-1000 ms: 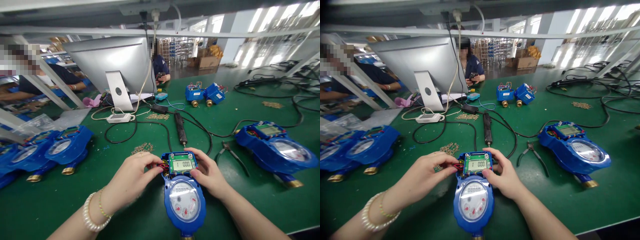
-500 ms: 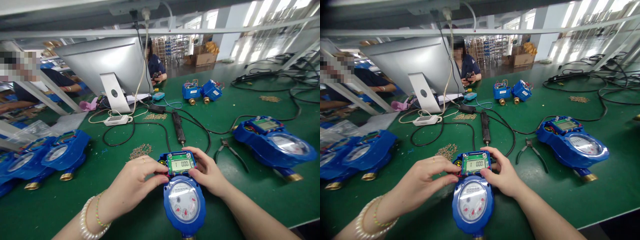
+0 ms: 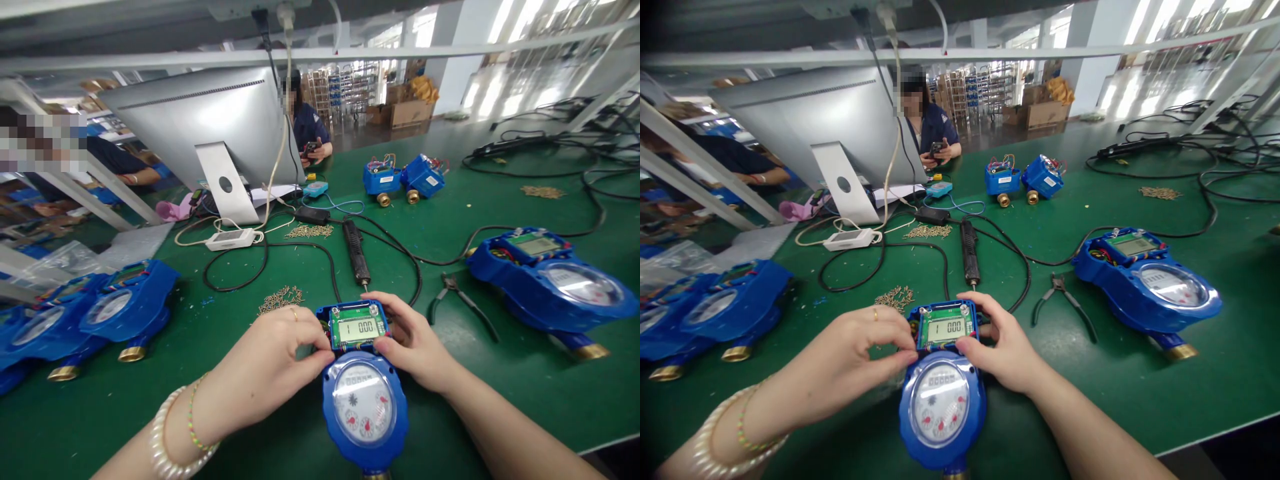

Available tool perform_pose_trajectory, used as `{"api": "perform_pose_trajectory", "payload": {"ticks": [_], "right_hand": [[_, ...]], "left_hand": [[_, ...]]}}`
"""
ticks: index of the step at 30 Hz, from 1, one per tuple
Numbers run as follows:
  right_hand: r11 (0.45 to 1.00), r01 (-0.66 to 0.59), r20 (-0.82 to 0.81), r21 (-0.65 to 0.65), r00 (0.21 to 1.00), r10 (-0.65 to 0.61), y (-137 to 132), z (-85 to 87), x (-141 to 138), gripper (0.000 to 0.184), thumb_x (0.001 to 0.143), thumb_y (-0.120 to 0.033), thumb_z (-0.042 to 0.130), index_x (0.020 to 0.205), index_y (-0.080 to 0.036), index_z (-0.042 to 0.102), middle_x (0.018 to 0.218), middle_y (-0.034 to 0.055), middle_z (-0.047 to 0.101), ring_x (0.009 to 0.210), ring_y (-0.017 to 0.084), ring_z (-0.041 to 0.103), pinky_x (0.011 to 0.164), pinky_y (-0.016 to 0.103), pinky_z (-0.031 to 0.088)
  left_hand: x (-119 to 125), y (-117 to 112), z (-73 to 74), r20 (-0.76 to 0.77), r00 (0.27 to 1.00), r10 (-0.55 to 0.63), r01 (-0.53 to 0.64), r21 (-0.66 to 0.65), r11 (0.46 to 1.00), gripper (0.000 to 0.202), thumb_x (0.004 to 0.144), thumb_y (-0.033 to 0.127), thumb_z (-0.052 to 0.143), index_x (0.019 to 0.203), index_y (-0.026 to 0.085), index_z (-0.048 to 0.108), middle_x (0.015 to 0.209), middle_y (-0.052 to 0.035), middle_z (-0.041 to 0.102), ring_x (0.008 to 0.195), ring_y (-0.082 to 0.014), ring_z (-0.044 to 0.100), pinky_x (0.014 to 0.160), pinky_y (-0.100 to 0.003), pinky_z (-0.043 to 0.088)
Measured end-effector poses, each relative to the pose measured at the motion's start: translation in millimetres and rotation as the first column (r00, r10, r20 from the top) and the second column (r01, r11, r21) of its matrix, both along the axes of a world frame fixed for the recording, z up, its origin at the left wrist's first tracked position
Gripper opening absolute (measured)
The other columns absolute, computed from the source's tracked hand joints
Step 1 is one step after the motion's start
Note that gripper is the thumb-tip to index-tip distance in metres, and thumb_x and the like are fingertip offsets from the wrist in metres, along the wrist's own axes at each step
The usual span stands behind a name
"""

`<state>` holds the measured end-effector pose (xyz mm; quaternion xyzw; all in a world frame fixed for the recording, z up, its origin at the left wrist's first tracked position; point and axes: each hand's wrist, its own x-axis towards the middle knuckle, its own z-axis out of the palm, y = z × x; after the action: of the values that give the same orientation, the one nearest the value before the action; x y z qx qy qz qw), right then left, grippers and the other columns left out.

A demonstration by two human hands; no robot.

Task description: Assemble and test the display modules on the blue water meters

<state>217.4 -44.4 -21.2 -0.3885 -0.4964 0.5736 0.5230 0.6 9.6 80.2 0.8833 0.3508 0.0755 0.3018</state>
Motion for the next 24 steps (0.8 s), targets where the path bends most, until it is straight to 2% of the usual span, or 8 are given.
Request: {"api": "perform_pose_trajectory", "payload": {"ticks": [4,6,14,18,21,24], "right_hand": [[1.0,-0.003,-0.002,0.002,1.0,0.003,0,-0.6,0,0.055,0.079,-0.035,0.071,0.126,-0.025,0.046,0.115,0.0078,0.062,0.091,0.019,0.066,0.081,0.032,0.055],[1.0,-0.004,0.001,0.005,1.0,0.004,0,-0.8,0,0.054,0.079,-0.036,0.071,0.126,-0.025,0.046,0.115,0.0076,0.061,0.091,0.019,0.066,0.081,0.031,0.055],[0.999,0.016,0.034,0.032,0.999,-0.017,1,-1.1,-1,0.052,0.08,-0.036,0.07,0.125,-0.025,0.047,0.119,0.0087,0.059,0.093,0.02,0.066,0.081,0.033,0.056],[0.999,0.019,0.036,0.032,0.999,-0.02,2,-1.5,-1,0.053,0.079,-0.037,0.07,0.125,-0.025,0.046,0.12,0.0088,0.06,0.095,0.021,0.066,0.082,0.033,0.056],[0.999,0.023,0.031,0.035,0.999,-0.024,1,-1.8,0,0.054,0.079,-0.038,0.07,0.125,-0.024,0.046,0.121,0.0093,0.06,0.101,0.023,0.064,0.083,0.033,0.056],[0.999,0.027,0.026,0.039,0.999,-0.028,1,-2.0,-1,0.054,0.079,-0.038,0.07,0.124,-0.024,0.046,0.123,0.0096,0.059,0.108,0.024,0.062,0.084,0.033,0.056]], "left_hand": [[2,8,2.9,-0.028,0.996,0.089,-0.092,-0.141,0.986,0.003,0.08,0.023,0.069,0.08,0.022,0.066,0.08,0.0055,0.066,0.077,-0.0134,0.06,0.07,-0.024,0.043],[1,12,3.1,-0.045,0.995,0.086,-0.093,-0.185,0.978,0.005,0.08,0.025,0.069,0.077,0.021,0.067,0.078,0.0052,0.066,0.074,-0.013,0.06,0.068,-0.023,0.042],[8,21,5.6,-0.125,0.992,-0.002,-0.013,-0.123,0.992,0.01,0.08,0.023,0.068,0.07,0.019,0.069,0.066,0.0053,0.065,0.064,-0.011,0.059,0.06,-0.019,0.038],[10,22,6.5,-0.154,0.988,-0.011,0.008,-0.021,1.0,0.012,0.081,0.024,0.068,0.071,0.018,0.067,0.065,0.0043,0.064,0.061,-0.0114,0.058,0.057,-0.02,0.036],[3,24,10.8,-0.158,0.98,-0.124,0.127,0.008,0.992,0.01,0.084,0.023,0.066,0.077,0.02,0.072,0.073,0.0021,0.069,0.069,-0.0132,0.062,0.064,-0.02,0.041],[-5,28,16.7,-0.113,0.953,-0.281,0.279,-0.033,0.96,0.015,0.087,0.017,0.062,0.095,0.023,0.074,0.092,0.0006,0.073,0.087,-0.0141,0.065,0.081,-0.021,0.043]]}}
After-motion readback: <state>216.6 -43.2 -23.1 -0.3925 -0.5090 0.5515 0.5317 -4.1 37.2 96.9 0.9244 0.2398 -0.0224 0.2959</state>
